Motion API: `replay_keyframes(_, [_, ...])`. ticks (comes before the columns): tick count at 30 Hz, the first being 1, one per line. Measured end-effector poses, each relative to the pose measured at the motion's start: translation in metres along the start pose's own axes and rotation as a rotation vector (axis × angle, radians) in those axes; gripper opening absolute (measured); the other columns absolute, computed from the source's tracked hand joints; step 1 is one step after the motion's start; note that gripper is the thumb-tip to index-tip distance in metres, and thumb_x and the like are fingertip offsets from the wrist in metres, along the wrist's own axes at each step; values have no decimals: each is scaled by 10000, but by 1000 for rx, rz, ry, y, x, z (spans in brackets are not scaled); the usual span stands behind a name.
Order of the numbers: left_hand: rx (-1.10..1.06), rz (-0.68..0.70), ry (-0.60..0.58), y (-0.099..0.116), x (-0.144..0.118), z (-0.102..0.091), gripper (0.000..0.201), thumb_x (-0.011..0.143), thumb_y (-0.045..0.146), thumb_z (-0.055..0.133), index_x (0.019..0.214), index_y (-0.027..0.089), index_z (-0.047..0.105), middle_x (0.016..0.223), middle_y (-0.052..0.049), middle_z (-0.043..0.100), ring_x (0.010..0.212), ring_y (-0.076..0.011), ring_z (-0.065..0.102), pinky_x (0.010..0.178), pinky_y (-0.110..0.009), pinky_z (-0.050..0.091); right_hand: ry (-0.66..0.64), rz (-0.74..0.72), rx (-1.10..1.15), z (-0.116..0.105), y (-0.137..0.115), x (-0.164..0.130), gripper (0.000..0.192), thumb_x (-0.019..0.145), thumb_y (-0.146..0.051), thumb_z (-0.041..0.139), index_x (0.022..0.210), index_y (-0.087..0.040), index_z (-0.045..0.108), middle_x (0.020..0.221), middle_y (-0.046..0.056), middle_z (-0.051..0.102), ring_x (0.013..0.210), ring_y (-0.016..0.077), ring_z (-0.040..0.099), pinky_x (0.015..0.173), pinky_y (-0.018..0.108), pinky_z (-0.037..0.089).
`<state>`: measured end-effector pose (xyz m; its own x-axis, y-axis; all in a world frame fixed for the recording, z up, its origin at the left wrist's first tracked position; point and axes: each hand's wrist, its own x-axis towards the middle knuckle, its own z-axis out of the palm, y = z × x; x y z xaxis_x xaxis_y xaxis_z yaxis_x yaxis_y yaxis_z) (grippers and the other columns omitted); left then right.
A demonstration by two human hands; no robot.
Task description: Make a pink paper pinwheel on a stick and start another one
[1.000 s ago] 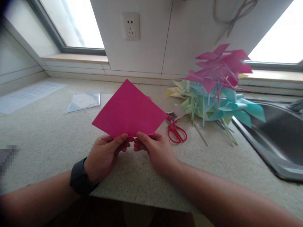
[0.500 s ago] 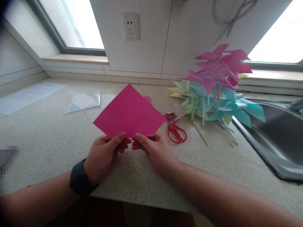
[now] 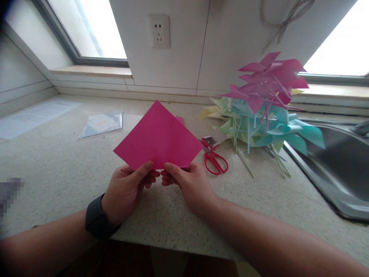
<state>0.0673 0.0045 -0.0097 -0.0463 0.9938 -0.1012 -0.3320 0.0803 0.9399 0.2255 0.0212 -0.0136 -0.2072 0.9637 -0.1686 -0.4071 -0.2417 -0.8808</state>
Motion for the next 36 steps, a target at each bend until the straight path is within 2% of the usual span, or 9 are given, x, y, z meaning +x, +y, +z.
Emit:
replay_keyframes(6, [23, -1, -16, -1, -1, 0, 303, 757, 453, 828, 726, 157, 772, 656, -51, 739, 547, -125, 616, 486, -221, 457, 4, -8, -14, 0, -1, -1, 242, 698, -394, 875, 681, -177, 767, 648, 35, 732, 553, 132, 655, 554, 266, 561])
replay_keyframes(12, [48, 58, -103, -4, -1, -2, 153, 757, 328, 844, 789, 188, 792, 739, -21, 738, 610, -114, 600, 546, -220, 491, 15, -21, 4, -2, 0, 0, 233, 708, -393, 872, 705, -184, 770, 672, 34, 739, 563, 131, 654, 559, 269, 555])
replay_keyframes(17, [9, 46, -97, -5, -1, -1, 95, 780, 287, 830, 793, 199, 798, 728, -9, 737, 596, -100, 592, 543, -208, 479, 14, -27, -8, -3, 0, 0, 246, 714, -393, 869, 677, -176, 760, 647, 32, 721, 540, 128, 644, 519, 255, 539])
replay_keyframes(26, [-23, 19, -73, -4, 0, -1, 133, 767, 312, 840, 774, 187, 794, 745, -34, 765, 599, -112, 608, 517, -211, 465, 14, -30, -44, -2, 0, -1, 240, 725, -399, 858, 681, -186, 756, 643, 23, 709, 532, 133, 628, 513, 276, 522])
replay_keyframes(36, [-79, 18, -56, -5, 3, -3, 118, 771, 286, 840, 792, 181, 790, 759, -31, 772, 595, -92, 598, 528, -194, 456, -51, 22, 95, 1, -2, -2, 202, 708, -355, 879, 731, -177, 786, 729, 38, 748, 574, 101, 624, 572, 244, 528])
